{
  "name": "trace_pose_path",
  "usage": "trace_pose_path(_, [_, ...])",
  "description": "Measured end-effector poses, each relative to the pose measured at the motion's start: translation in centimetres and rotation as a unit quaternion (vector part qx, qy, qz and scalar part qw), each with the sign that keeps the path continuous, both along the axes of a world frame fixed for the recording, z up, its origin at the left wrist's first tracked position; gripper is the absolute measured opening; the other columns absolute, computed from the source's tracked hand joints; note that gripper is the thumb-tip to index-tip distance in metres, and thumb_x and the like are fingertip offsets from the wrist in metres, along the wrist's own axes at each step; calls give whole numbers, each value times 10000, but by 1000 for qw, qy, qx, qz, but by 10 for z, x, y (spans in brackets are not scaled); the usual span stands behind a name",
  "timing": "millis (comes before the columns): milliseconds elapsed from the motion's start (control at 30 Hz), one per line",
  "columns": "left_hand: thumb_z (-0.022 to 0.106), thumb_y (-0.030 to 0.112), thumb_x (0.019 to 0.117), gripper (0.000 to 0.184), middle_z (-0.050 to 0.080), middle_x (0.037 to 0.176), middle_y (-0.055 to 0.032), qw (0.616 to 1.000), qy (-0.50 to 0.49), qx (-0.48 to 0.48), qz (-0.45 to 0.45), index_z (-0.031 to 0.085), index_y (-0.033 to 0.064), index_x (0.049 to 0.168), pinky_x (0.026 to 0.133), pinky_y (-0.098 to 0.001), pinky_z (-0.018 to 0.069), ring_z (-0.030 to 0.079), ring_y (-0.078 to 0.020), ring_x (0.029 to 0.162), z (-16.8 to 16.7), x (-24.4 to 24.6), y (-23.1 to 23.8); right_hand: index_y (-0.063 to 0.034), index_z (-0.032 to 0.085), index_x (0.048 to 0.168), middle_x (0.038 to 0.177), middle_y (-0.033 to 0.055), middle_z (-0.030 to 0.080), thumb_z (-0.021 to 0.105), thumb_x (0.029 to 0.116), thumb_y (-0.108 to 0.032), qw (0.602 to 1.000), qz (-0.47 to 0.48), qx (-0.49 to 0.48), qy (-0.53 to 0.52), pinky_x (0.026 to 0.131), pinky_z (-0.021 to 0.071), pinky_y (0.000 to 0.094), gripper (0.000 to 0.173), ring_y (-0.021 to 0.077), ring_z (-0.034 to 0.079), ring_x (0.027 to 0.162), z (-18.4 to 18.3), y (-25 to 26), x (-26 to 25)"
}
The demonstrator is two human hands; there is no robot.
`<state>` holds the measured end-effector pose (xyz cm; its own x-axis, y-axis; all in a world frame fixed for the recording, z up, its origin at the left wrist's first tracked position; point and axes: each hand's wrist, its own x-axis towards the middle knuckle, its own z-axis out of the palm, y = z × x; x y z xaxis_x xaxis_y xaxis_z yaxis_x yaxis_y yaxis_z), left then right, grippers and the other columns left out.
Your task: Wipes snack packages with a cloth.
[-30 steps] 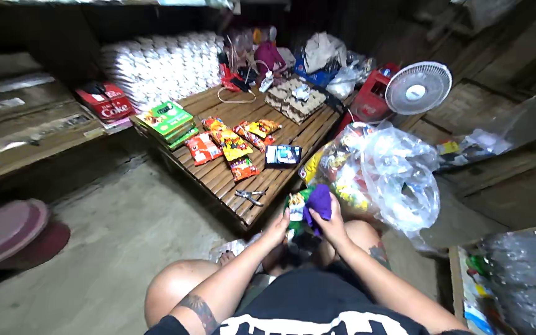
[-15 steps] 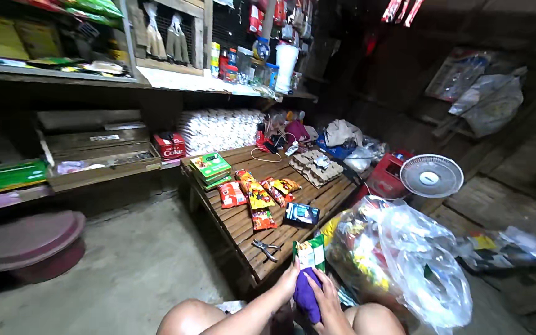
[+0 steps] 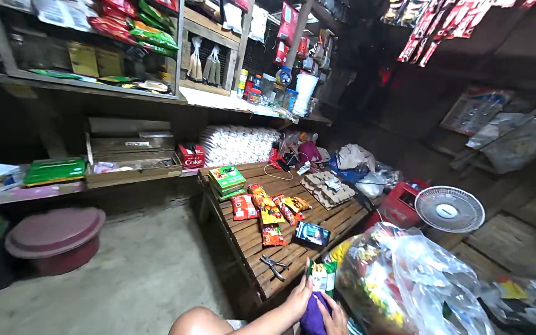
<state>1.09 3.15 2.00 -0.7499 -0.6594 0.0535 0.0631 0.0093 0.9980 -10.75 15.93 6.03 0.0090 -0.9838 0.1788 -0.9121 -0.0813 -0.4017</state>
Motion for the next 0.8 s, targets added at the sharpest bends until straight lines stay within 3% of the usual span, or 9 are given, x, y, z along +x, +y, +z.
trace_pose_path(67, [174, 363, 1125, 629, 169, 1669, -255, 1000, 15, 13, -2, 70, -6, 1624, 1274, -443, 164, 223, -301, 1553, 2, 1, 1, 75, 549, 1411, 1480, 378, 434, 776, 787, -148, 997, 24, -67, 6, 1119, 347, 683, 700, 575, 428, 1358, -24, -1, -15])
trace_pose_path(233, [164, 420, 1118, 669, 203, 1660, -255, 1000, -4, 1, -10, 84, -10, 1623, 1266, -460, 184, 257, -307, 1541, -8, -5, -2, 76, 549, 1409, 1492, 378, 419, 771, 760, -89, 998, 28, -56, 0, 1126, 340, 684, 706, 587, 418, 1359, -26, -1, -19])
trace_pose_path(333, [198, 382, 1120, 635, 249, 1645, -255, 1000, 0, -20, -7, 159, -14, 1615, 1261, -458, 201, 278, -315, 1531, -8, -6, -4, 76, 556, 1401, 1479, 375, 436, 744, 788, -96, 998, 37, -58, 3, 1122, 344, 683, 665, 580, 429, 1353, -28, -3, -19])
trace_pose_path(400, [264, 301, 1125, 570, 312, 1586, -312, 1000, 4, -17, 20, 275, -52, 1573, 1233, -490, 247, 321, -392, 1485, -4, -5, -4, 92, 555, 1394, 1475, 377, 440, 746, 781, -85, 998, 35, -51, 6, 1123, 348, 676, 666, 579, 430, 1352, -25, -3, -17])
trace_pose_path(500, [316, 255, 1118, 527, 319, 1552, -330, 999, 9, -11, 39, 331, -35, 1557, 1199, -504, 290, 350, -424, 1437, 0, -4, -2, 106, 554, 1387, 1460, 380, 453, 745, 773, -60, 998, 30, -48, 5, 1118, 357, 671, 664, 576, 441, 1346, -21, -2, -13])
trace_pose_path(633, [296, 287, 1118, 556, 339, 1569, -309, 999, 20, -31, 16, 268, 7, 1597, 1216, -511, 272, 357, -404, 1459, -3, -2, -5, 133, 556, 1361, 1441, 402, 455, 710, 781, -40, 997, 49, -67, 1, 1111, 359, 673, 625, 594, 450, 1324, -22, -2, -13])
trace_pose_path(700, [252, 313, 1118, 586, 276, 1623, -284, 998, 31, -48, -7, 170, 42, 1631, 1242, -507, 223, 300, -379, 1507, -2, -1, -5, 132, 554, 1362, 1441, 399, 455, 707, 786, -42, 996, 52, -69, 0, 1114, 362, 667, 621, 587, 451, 1326, -23, -1, -15])
trace_pose_path(800, [221, 319, 1120, 615, 156, 1682, -225, 996, 55, -64, -26, 60, 22, 1634, 1266, -460, 179, 227, -296, 1553, -5, -2, -5, 126, 541, 1378, 1455, 387, 450, 712, 769, -30, 997, 46, -60, -1, 1113, 362, 672, 651, 585, 448, 1330, -22, -1, -15])
